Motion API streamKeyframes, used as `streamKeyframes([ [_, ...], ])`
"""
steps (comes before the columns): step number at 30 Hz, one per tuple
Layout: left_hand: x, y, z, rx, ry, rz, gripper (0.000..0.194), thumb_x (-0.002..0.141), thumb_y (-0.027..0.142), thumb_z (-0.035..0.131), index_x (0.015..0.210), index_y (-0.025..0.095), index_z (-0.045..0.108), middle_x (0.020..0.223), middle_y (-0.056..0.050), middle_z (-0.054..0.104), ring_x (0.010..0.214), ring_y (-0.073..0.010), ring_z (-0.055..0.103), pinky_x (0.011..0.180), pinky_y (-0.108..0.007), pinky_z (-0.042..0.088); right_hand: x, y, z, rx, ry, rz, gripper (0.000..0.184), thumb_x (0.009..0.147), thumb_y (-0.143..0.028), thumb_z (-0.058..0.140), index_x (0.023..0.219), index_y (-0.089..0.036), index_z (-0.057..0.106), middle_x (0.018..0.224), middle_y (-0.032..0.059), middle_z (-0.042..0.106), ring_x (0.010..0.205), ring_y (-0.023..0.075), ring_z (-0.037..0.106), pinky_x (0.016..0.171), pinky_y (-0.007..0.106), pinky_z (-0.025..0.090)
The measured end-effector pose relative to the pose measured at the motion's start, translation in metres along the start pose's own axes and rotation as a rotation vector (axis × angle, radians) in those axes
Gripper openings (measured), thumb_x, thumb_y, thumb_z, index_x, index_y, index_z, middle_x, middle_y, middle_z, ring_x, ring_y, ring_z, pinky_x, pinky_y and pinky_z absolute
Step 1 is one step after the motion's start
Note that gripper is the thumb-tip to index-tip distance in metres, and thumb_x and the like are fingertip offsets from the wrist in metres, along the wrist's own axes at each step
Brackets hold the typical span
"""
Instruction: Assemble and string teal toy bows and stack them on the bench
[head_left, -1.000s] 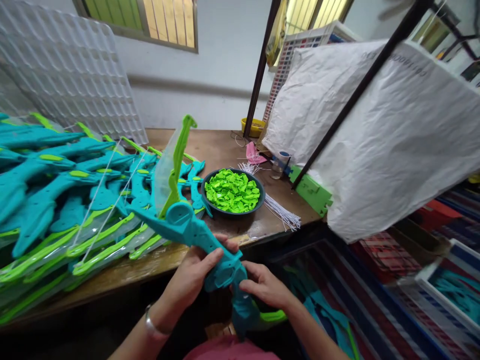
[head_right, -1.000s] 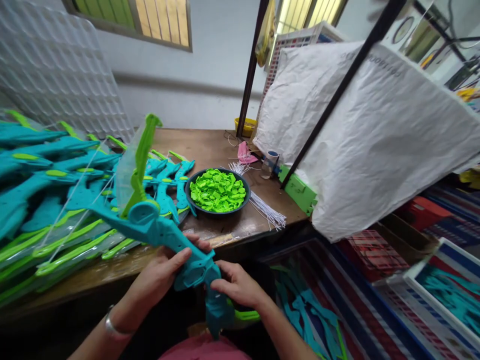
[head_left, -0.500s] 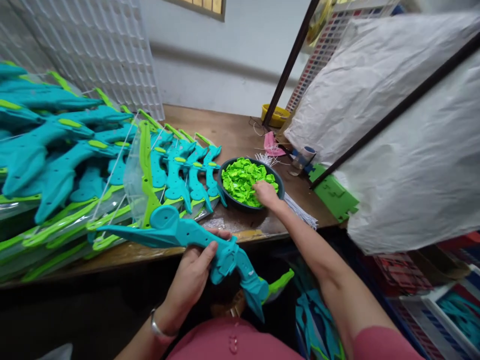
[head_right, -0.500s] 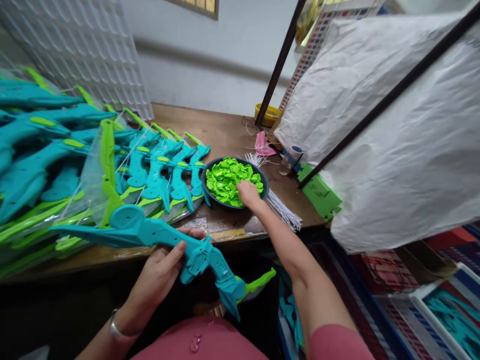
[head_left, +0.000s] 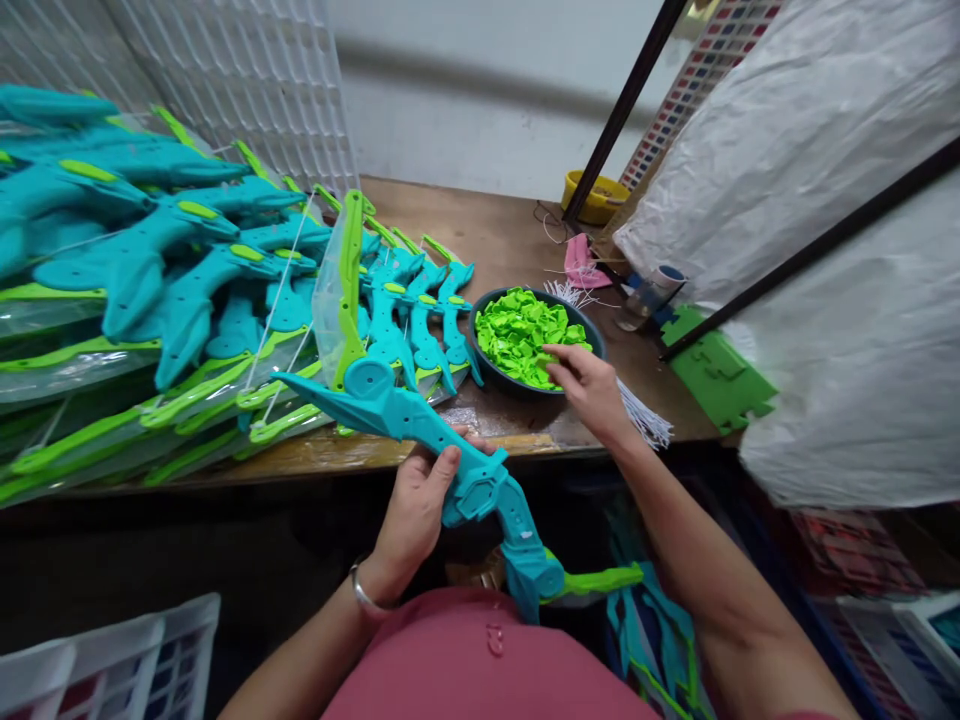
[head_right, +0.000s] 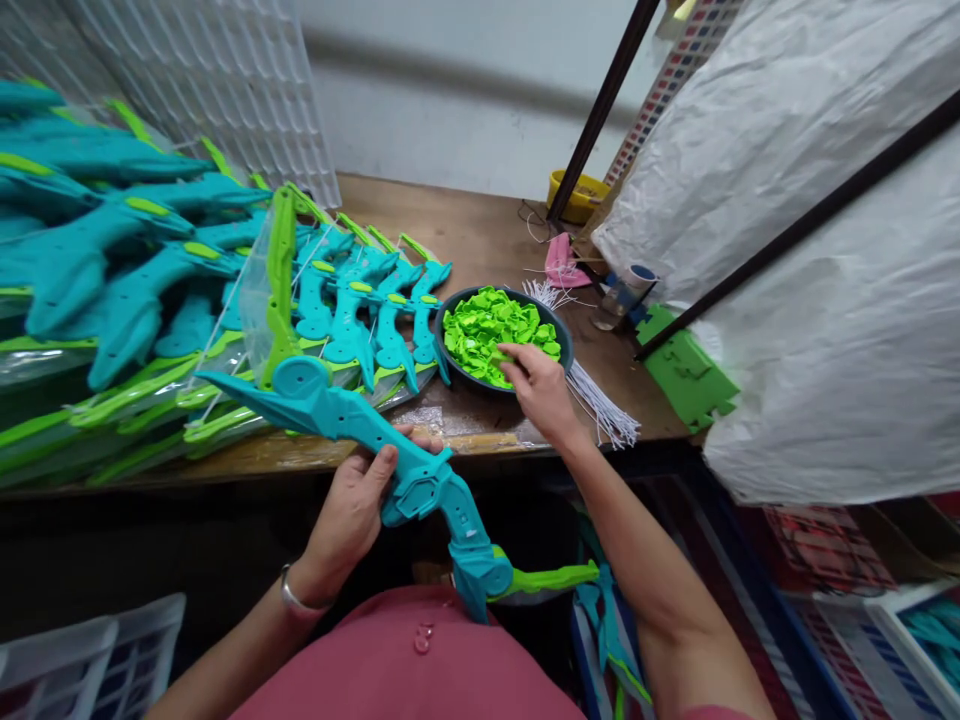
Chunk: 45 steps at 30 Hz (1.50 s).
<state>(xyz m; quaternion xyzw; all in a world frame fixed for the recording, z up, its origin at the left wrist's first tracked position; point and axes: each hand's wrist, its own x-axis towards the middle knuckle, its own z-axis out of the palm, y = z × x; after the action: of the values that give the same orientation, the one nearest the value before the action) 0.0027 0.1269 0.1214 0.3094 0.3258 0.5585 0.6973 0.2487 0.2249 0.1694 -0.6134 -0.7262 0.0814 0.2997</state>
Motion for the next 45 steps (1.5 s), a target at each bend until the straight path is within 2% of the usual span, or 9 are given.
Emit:
streamKeyframes([
  [2,-0.002,-0.004,0.002,-0.006,0.007,-0.004,0.045,0.09,0.048,0.074,0.119,0.015,0.066,0.108,-0.013,0.077,0.101,-0.0278,0.074,0.09,-0.039,0.06,-0.043,-0.025,-0.011,0.353,0.016,0.002,0.023,0.097,-0.028,0.065,0.119,-0.021,0.066,0.092,0.0021,0.071,0.073,0.0161,0.068,0.07,0.027,0.055],
  [4,-0.005,-0.008,0.004,-0.011,0.007,-0.018,0.045,0.09,0.048,0.073,0.12,0.015,0.066,0.108,-0.013,0.077,0.101,-0.0272,0.074,0.089,-0.039,0.06,-0.085,-0.046,-0.018,0.537,-0.044,-0.016,0.011,0.094,-0.025,0.07,0.105,-0.023,0.071,0.088,0.0004,0.07,0.077,0.0157,0.068,0.072,0.026,0.053],
  [7,-0.011,-0.013,0.008,0.008,-0.031,-0.011,0.041,0.092,0.046,0.072,0.119,0.016,0.067,0.111,-0.012,0.076,0.104,-0.0259,0.073,0.091,-0.037,0.059,-0.13,-0.068,-0.02,0.594,-0.163,-0.101,0.01,0.095,-0.018,0.067,0.099,-0.024,0.075,0.097,0.0023,0.068,0.091,0.0158,0.067,0.081,0.026,0.052],
  [11,-0.023,-0.017,0.015,0.064,-0.081,-0.019,0.036,0.093,0.044,0.071,0.118,0.017,0.068,0.114,-0.01,0.076,0.106,-0.025,0.073,0.092,-0.035,0.058,-0.158,-0.078,-0.012,0.58,-0.193,-0.114,0.019,0.099,-0.015,0.062,0.107,-0.025,0.076,0.1,0.0032,0.065,0.091,0.014,0.065,0.079,0.024,0.051],
  [18,-0.037,-0.016,0.023,0.105,-0.111,0.021,0.033,0.094,0.043,0.07,0.115,0.017,0.068,0.11,-0.01,0.076,0.105,-0.0242,0.072,0.095,-0.037,0.059,-0.171,-0.081,-0.011,0.552,-0.135,-0.085,0.008,0.095,-0.014,0.067,0.093,-0.021,0.069,0.088,-0.0008,0.066,0.082,0.0131,0.063,0.077,0.025,0.049],
  [39,-0.045,-0.012,0.019,0.189,-0.139,0.049,0.032,0.097,0.042,0.067,0.118,0.019,0.067,0.117,-0.01,0.075,0.108,-0.0256,0.072,0.099,-0.04,0.056,-0.182,-0.096,0.002,0.407,0.04,-0.09,0.008,0.095,-0.017,0.068,0.098,-0.023,0.072,0.103,0.0026,0.057,0.093,0.0148,0.062,0.082,0.027,0.053],
  [41,-0.046,-0.011,0.018,0.202,-0.142,0.045,0.033,0.096,0.042,0.067,0.119,0.018,0.067,0.115,-0.01,0.075,0.106,-0.0256,0.072,0.098,-0.04,0.056,-0.183,-0.095,0.004,0.388,0.078,-0.034,0.017,0.091,-0.02,0.073,0.107,-0.024,0.07,0.114,0.0046,0.058,0.103,0.0182,0.062,0.089,0.03,0.053],
  [43,-0.047,-0.009,0.017,0.221,-0.147,0.047,0.034,0.096,0.043,0.067,0.119,0.018,0.066,0.116,-0.011,0.075,0.108,-0.0264,0.072,0.098,-0.04,0.056,-0.184,-0.092,0.005,0.386,0.092,0.023,0.039,0.088,-0.024,0.076,0.124,-0.025,0.063,0.131,0.0077,0.056,0.118,0.0226,0.06,0.096,0.033,0.053],
  [45,-0.049,-0.008,0.017,0.258,-0.15,0.061,0.033,0.097,0.043,0.065,0.119,0.018,0.067,0.119,-0.011,0.074,0.112,-0.0272,0.07,0.102,-0.041,0.054,-0.185,-0.089,0.006,0.421,0.011,0.061,0.052,0.09,-0.028,0.073,0.138,-0.026,0.053,0.143,0.0093,0.055,0.128,0.0251,0.057,0.103,0.037,0.051],
])
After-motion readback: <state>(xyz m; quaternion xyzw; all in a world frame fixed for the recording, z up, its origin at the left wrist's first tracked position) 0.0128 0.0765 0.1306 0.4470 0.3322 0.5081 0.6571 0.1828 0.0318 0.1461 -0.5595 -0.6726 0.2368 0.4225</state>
